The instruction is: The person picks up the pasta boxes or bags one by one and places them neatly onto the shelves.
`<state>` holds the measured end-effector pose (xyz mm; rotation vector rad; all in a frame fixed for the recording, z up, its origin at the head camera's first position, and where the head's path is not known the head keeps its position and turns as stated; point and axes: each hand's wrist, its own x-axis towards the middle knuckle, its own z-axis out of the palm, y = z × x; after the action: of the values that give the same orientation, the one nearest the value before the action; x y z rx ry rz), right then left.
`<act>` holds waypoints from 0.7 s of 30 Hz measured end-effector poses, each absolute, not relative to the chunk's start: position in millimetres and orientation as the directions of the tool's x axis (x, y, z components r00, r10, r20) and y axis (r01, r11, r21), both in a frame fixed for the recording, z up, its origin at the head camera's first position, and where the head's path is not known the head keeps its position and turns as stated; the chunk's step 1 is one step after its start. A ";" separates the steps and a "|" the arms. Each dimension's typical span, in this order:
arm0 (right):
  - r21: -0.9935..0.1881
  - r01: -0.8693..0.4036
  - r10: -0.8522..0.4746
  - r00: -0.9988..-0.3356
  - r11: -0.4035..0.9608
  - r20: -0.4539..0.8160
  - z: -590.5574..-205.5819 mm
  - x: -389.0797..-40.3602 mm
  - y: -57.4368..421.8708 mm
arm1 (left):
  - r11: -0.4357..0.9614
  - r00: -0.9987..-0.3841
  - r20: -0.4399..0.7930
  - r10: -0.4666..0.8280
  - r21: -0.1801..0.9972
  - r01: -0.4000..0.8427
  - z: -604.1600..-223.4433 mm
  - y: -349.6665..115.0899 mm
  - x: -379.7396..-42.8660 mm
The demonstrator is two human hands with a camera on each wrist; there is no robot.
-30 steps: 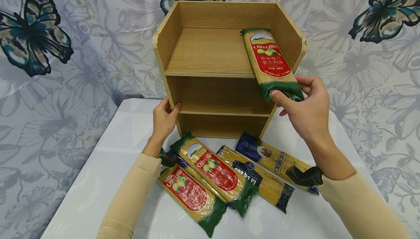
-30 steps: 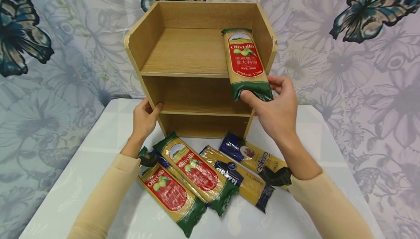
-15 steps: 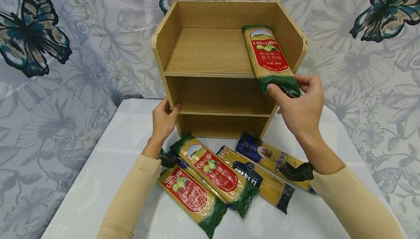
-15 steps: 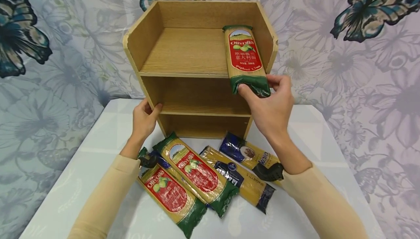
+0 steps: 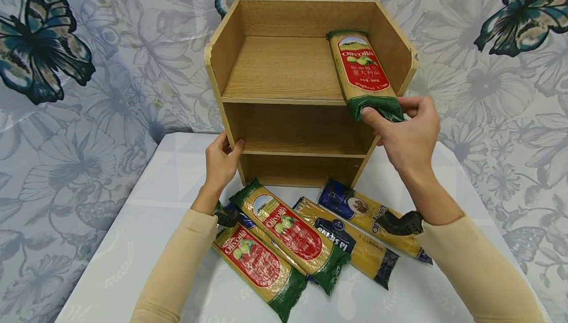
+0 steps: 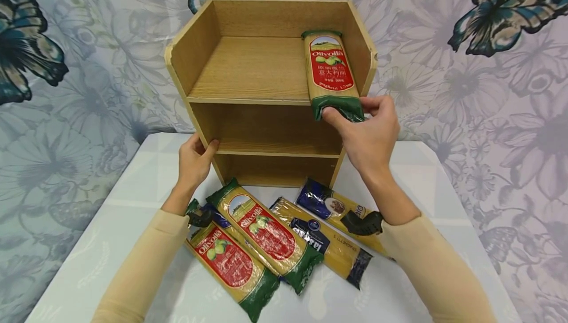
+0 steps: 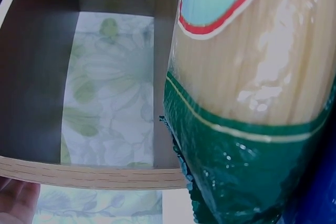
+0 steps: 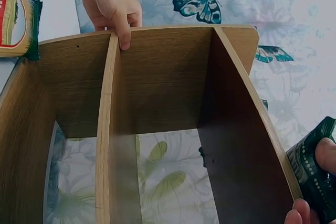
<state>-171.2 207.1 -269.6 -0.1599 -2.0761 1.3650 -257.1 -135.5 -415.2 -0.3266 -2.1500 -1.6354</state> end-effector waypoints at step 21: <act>-0.864 -0.277 0.418 -0.786 0.421 0.456 -264.2 -174.0 217.3 | 0.277 -0.883 0.464 -0.064 0.859 0.431 -414.2 -133.8 -256.8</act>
<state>-174.0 217.3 -264.2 -0.1187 -2.0411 1.4069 -256.8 -133.8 -414.2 -0.3310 -2.1436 -1.6381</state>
